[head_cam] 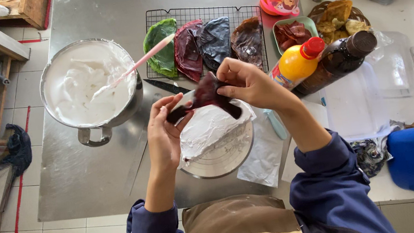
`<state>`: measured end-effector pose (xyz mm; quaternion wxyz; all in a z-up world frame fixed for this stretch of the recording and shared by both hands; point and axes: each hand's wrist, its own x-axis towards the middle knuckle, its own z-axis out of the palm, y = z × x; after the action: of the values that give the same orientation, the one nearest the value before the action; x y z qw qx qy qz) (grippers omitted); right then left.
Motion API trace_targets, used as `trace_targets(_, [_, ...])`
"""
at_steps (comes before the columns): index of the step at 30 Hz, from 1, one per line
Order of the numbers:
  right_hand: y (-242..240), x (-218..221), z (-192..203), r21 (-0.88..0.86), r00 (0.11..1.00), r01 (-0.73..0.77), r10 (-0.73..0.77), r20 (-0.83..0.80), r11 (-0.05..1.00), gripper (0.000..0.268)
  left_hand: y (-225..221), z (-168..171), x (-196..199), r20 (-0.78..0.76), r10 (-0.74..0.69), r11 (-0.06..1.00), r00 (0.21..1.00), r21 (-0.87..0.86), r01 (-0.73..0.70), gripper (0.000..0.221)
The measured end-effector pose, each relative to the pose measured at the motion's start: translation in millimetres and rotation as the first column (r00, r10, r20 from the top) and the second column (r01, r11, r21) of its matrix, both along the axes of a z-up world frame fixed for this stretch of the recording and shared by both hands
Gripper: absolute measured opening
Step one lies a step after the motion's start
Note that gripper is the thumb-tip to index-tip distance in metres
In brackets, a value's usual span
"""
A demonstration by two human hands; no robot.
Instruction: The person applies white frosting to the sides and top of a layered cake using a spatula and then places a dark red sheet of flavored gel or fruit leather on top, smoothing it into place by hand before adding more frosting.
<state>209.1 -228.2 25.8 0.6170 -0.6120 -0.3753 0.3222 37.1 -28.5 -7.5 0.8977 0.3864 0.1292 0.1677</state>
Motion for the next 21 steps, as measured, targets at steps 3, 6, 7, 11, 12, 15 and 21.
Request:
trace_targets(3, [-0.3,-17.3,30.5,0.074,0.994,-0.006,-0.002,0.111,0.997,0.020,-6.2,-8.1,0.8,-0.037,0.054,0.951,0.998,0.307,-0.041,0.033])
trace_targets(6, [-0.8,-38.1,62.6,-0.059,0.933,-0.033,0.052,0.357,0.998,0.028,-4.0,-7.6,5.0,-0.018,0.063,0.797,0.998,0.603,-0.040,0.046])
trace_targets(7, [2.0,-43.5,70.1,-0.098,0.894,-0.048,0.087,0.441,0.994,0.032,-1.7,-6.5,5.2,0.084,-0.077,0.772,0.993,0.635,0.006,0.053])
trace_targets(11, [3.0,-57.4,85.5,-0.331,0.843,0.038,0.147,0.517,0.943,0.034,8.0,-12.3,16.5,0.170,-0.451,0.748,0.876,0.607,0.268,0.048])
trace_targets(12, [2.5,-58.1,85.4,-0.329,0.844,0.040,0.145,0.517,0.943,0.034,7.3,-16.3,16.1,0.169,-0.453,0.747,0.875,0.608,0.270,0.048])
trace_targets(15, [-2.9,-54.8,82.4,-0.124,0.743,0.036,0.056,0.667,0.992,0.038,7.6,-24.7,14.7,0.039,-0.476,0.762,0.878,0.516,0.391,0.036])
trace_targets(21, [-14.5,-51.6,68.6,-0.210,0.812,0.148,0.002,0.583,0.966,0.035,12.8,-15.4,0.6,-0.116,-0.339,0.770,0.934,0.536,0.346,0.018])
